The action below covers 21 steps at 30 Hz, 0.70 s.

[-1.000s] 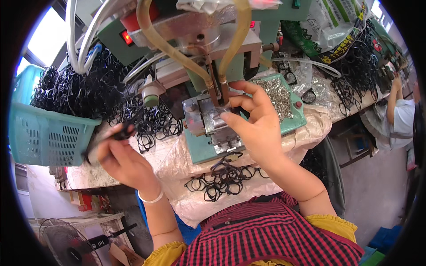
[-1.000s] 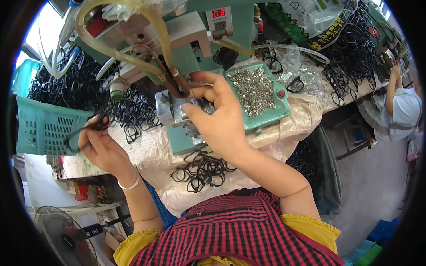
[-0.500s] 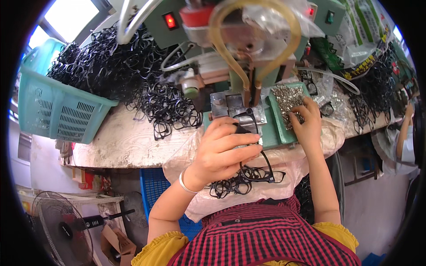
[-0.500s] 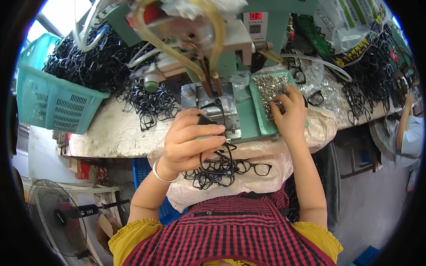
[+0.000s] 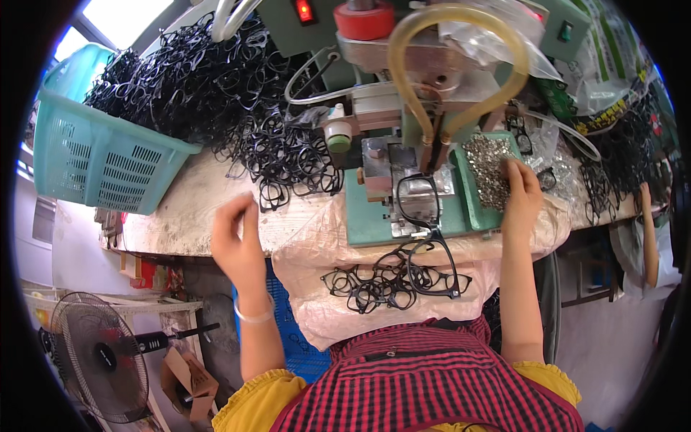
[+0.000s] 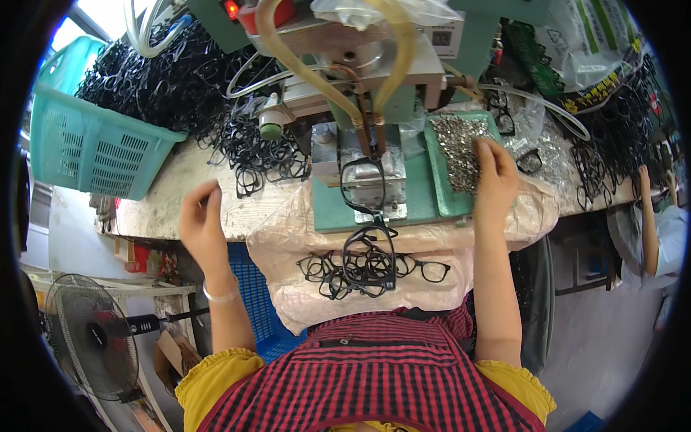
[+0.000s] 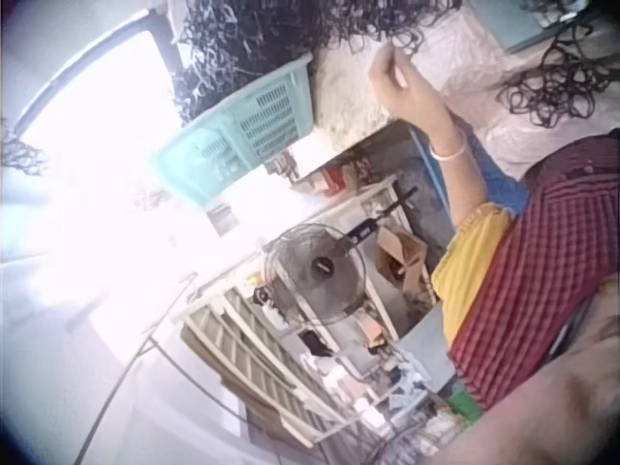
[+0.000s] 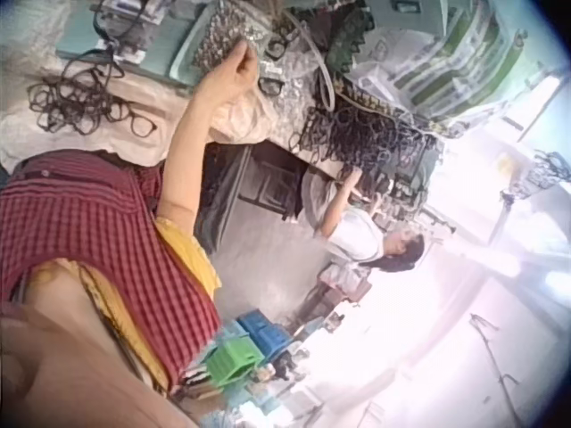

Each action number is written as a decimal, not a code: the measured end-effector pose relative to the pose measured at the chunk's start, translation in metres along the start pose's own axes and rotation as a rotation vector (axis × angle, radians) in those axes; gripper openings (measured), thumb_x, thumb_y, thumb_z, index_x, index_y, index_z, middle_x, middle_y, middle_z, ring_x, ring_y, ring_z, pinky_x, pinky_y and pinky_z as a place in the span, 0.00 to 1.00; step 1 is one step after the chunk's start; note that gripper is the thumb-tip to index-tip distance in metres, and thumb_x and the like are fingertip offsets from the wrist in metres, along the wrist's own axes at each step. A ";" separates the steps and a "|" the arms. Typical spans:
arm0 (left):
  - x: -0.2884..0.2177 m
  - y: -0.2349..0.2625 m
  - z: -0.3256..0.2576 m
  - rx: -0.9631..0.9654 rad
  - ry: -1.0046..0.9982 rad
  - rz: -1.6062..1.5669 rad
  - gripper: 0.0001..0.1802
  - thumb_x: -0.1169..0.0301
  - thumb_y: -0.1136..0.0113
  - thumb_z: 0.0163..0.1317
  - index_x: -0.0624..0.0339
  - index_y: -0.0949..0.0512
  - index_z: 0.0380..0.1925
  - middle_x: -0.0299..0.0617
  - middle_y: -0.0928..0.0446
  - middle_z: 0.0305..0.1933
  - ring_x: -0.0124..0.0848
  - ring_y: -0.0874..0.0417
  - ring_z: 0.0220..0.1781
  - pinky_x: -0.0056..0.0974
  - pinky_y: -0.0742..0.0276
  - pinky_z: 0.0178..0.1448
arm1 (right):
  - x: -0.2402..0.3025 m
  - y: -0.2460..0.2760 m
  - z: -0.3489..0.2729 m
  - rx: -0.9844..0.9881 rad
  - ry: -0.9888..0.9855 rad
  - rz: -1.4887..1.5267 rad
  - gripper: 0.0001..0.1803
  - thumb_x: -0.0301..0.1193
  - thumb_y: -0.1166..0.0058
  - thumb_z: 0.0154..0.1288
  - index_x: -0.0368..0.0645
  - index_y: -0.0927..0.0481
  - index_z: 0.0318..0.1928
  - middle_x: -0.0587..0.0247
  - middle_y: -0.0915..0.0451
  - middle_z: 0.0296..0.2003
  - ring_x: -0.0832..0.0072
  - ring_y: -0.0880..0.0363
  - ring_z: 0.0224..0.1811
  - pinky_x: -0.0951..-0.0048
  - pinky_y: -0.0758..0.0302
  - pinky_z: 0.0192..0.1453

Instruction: The person repeatedly picks up black eyeglass frames from a pile, places them into a green jig on a workbench, and operates a pneumatic press to attach small metal components. The finished glasses are placed on the table, and the process is repeated continuously.

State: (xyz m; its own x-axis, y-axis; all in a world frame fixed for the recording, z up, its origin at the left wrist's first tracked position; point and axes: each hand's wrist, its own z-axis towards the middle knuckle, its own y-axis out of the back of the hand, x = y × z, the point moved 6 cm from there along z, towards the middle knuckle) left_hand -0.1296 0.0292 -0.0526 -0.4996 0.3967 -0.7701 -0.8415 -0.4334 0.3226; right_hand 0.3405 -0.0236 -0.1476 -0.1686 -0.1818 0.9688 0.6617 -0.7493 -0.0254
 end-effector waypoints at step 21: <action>0.073 -0.025 0.038 -0.035 -0.419 0.600 0.06 0.76 0.45 0.67 0.65 0.19 0.39 0.49 0.17 0.52 0.44 0.20 0.50 0.45 0.30 0.63 | 0.076 0.020 -0.047 0.249 0.117 -0.257 0.07 0.22 0.39 0.61 0.36 0.15 0.41 0.64 0.15 0.38 0.77 0.18 0.43 0.75 0.24 0.50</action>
State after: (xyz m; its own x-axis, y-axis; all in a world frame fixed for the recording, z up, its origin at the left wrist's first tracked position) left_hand -0.1525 0.1002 -0.0958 -0.9152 0.3560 -0.1890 -0.3947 -0.6965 0.5993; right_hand 0.3069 -0.0824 -0.0866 -0.4252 -0.0898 0.9006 0.7418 -0.6048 0.2899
